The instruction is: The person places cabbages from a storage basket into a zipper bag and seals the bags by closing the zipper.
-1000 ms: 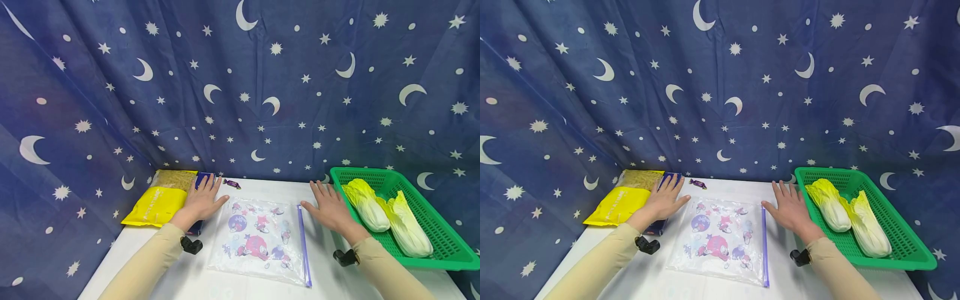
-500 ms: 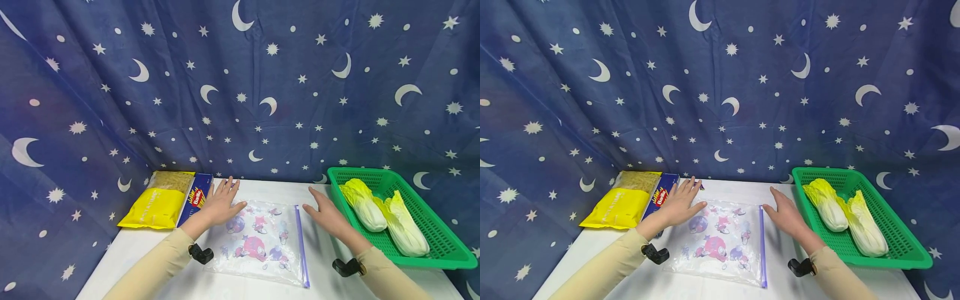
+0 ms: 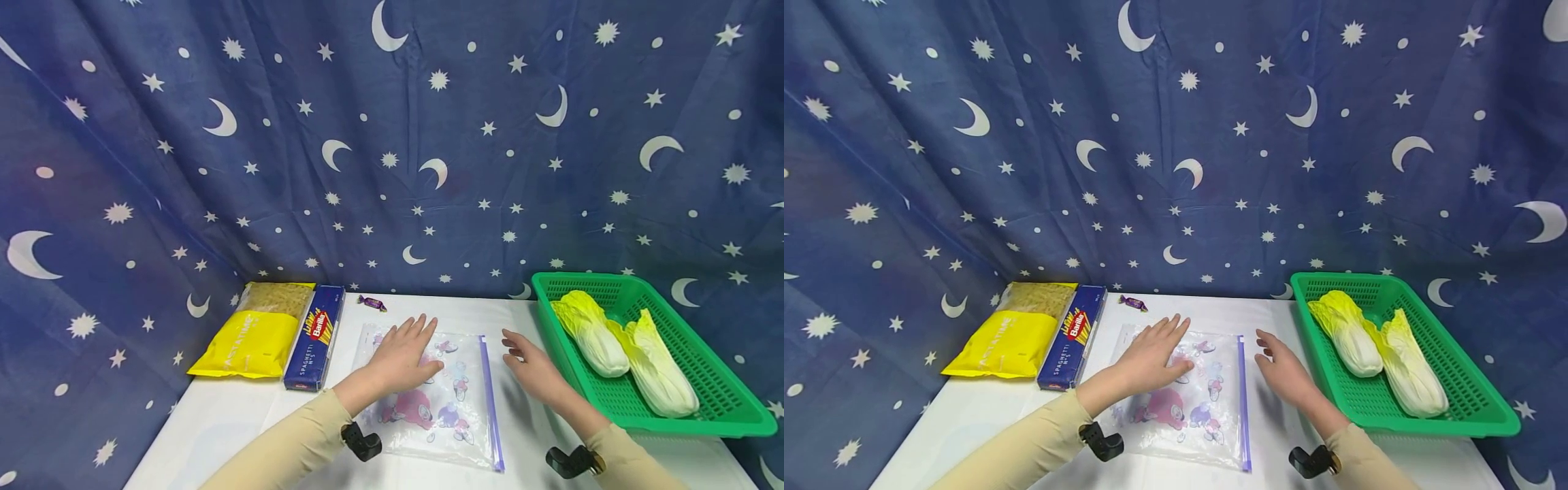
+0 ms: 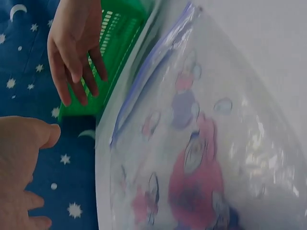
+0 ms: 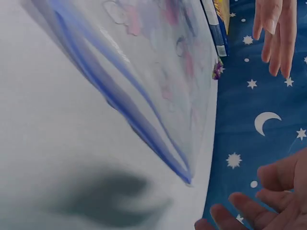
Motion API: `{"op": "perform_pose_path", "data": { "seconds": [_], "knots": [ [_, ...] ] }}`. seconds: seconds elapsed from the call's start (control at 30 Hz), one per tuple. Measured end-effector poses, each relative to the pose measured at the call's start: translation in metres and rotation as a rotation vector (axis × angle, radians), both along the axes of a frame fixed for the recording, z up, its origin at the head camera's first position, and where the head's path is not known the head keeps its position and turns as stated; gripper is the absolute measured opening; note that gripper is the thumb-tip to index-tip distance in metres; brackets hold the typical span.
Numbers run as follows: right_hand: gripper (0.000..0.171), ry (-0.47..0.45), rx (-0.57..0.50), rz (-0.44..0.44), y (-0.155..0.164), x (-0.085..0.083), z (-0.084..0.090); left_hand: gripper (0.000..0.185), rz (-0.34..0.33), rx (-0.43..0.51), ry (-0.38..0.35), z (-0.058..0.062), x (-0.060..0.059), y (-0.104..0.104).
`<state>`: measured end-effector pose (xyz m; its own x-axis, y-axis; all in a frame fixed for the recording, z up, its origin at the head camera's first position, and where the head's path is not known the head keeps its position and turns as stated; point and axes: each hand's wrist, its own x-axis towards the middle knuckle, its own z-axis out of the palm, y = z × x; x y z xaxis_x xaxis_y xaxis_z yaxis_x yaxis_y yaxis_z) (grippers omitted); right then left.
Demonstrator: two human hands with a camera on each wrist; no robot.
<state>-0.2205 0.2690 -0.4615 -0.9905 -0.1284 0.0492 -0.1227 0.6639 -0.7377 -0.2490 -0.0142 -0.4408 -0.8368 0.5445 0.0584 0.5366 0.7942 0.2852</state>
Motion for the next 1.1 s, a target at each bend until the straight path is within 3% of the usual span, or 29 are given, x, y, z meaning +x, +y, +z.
{"op": "perform_pose_path", "data": {
  "seconds": [0.43,0.8,1.1],
  "knots": [
    [0.049,-0.111,-0.106,-0.092,0.003,0.012,-0.021,0.074,0.032,-0.009,-0.055,-0.016,0.022,0.057],
    [0.046,-0.175,-0.161,-0.150,0.008,0.017,-0.034,0.075,0.091,-0.060,-0.069,-0.032,0.028,0.089],
    [0.044,-0.189,-0.207,-0.168,0.009,0.019,-0.038,0.084,0.157,-0.130,-0.022,-0.043,0.030,0.110]
  ]
}}
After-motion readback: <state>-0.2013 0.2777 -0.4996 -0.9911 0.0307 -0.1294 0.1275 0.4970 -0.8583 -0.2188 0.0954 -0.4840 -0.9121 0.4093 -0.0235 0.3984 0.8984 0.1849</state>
